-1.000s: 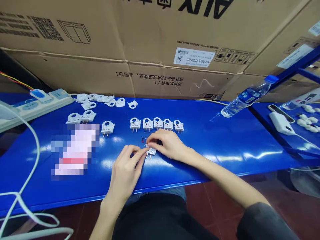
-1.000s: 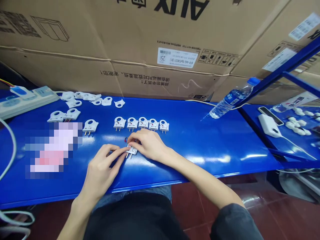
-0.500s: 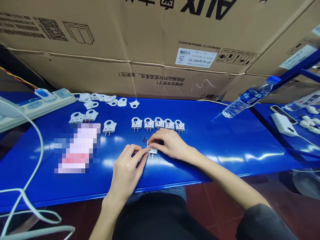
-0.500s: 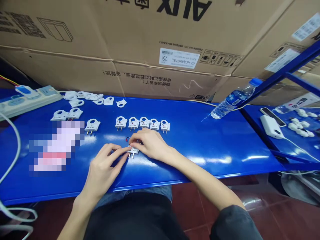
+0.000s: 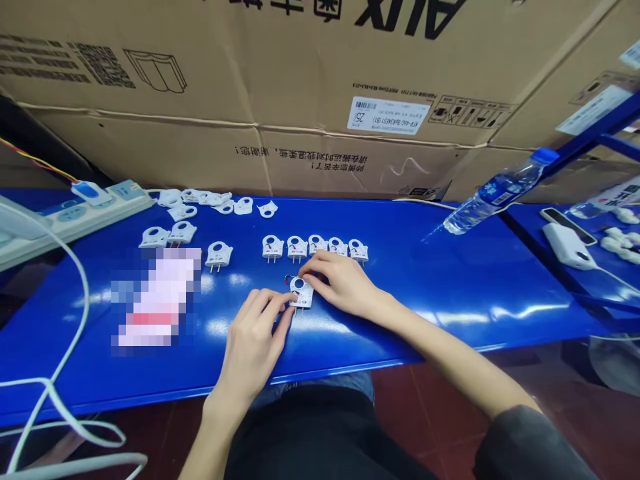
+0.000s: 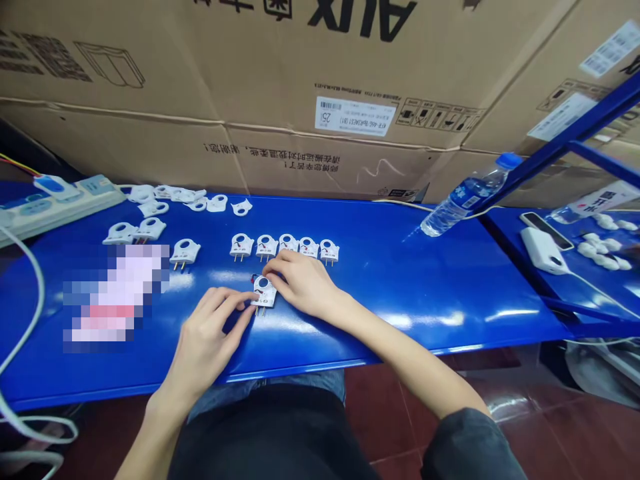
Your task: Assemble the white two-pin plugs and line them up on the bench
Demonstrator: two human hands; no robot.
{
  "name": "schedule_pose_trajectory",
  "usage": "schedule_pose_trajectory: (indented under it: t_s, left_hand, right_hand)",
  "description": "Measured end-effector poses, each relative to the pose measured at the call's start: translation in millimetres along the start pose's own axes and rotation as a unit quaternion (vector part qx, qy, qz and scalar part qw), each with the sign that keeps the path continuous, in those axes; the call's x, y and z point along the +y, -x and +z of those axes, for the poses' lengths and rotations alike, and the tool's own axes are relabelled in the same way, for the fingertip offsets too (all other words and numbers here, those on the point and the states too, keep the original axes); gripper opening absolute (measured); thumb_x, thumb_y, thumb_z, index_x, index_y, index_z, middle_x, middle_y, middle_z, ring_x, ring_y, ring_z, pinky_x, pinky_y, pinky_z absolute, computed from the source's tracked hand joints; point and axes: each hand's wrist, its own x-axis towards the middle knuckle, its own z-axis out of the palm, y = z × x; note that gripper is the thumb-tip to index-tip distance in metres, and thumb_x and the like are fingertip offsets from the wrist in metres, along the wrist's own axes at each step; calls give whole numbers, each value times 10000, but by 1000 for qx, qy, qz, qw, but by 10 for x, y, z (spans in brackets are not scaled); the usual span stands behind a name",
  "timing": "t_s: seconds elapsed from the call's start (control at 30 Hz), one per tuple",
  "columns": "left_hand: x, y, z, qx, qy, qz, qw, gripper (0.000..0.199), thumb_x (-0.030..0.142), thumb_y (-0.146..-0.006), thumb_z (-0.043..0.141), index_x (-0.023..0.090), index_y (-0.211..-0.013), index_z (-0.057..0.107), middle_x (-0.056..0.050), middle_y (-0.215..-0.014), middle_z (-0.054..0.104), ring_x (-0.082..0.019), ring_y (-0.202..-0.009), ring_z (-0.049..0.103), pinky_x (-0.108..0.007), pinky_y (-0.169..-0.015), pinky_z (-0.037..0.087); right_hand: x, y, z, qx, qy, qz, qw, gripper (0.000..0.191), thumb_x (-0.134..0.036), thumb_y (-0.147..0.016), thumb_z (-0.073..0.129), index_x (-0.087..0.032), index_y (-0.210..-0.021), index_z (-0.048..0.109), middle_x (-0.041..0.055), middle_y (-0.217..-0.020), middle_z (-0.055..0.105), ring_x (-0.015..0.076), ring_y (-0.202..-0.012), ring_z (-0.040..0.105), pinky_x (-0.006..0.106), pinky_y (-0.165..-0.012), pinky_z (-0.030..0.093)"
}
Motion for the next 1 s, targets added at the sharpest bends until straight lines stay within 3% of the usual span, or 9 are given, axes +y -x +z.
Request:
schedule_pose_trajectory:
  t_s: [0.13, 0.3, 0.4, 0.53, 0.7, 1.0]
  left_hand:
    - [-54, 55, -76, 16, -36, -14, 999, 160, 229, -1016, 565, 235, -1154, 647, -39, -994, 670, -216, -921, 615, -363, -850, 499]
    - [-308, 42, -315, 50, -90, -40, 994, 193, 308, -1009, 579, 240, -1164, 670, -45, -961, 642, -233, -901, 613, -384, -845, 491]
    - [-490, -100, -490, 63, -143, -52, 986, 234, 357, -1012, 551, 224, -1136, 699, -57, -928, 623, -260, -911, 596, -398, -824, 480]
    - [-665, -389, -642, 16, -197, -60, 978, 306, 408, -1016, 520, 209, -1123, 726, -64, -946, 625, -264, -950, 557, -399, -870, 461]
    - [-796, -656, -661, -47, -237, -64, 968, 380, 437, -1030, 472, 193, -1141, 741, -65, -928, 592, -256, -926, 529, -395, -876, 452]
    - [-902, -699, -541, -72, -240, -55, 966, 383, 420, -1030, 464, 192, -1143, 751, -86, -956, 619, -263, -936, 536, -401, -893, 444]
  right_hand:
    - [12, 9, 20, -7, 38, -3, 999, 229, -215, -1064, 529, -197, -1225, 691, 76, -1126, 693, 196, -1002, 659, 313, -854, 509]
    - [-1, 23, 85, -47, 87, -18, 995, 348, -215, -1078, 499, -215, -1403, 623, 92, -1163, 665, 192, -980, 634, 289, -770, 495]
    - [-19, 22, 116, -70, 112, -32, 991, 365, -242, -1084, 498, -237, -1428, 621, 98, -1156, 651, 199, -994, 614, 268, -700, 468]
    - [-5, 16, 121, -69, 113, -40, 990, 322, -274, -1086, 506, -228, -1363, 665, 91, -1144, 651, 187, -970, 614, 260, -687, 453]
    - [33, 21, 123, -49, 113, -56, 991, 266, -305, -1079, 523, -211, -1272, 681, 91, -1134, 652, 188, -981, 613, 264, -719, 467]
    - [-43, 6, 184, -69, 150, -67, 984, 489, -217, -1078, 442, -212, -1567, 443, 130, -1294, 606, 224, -1077, 584, 282, -679, 513]
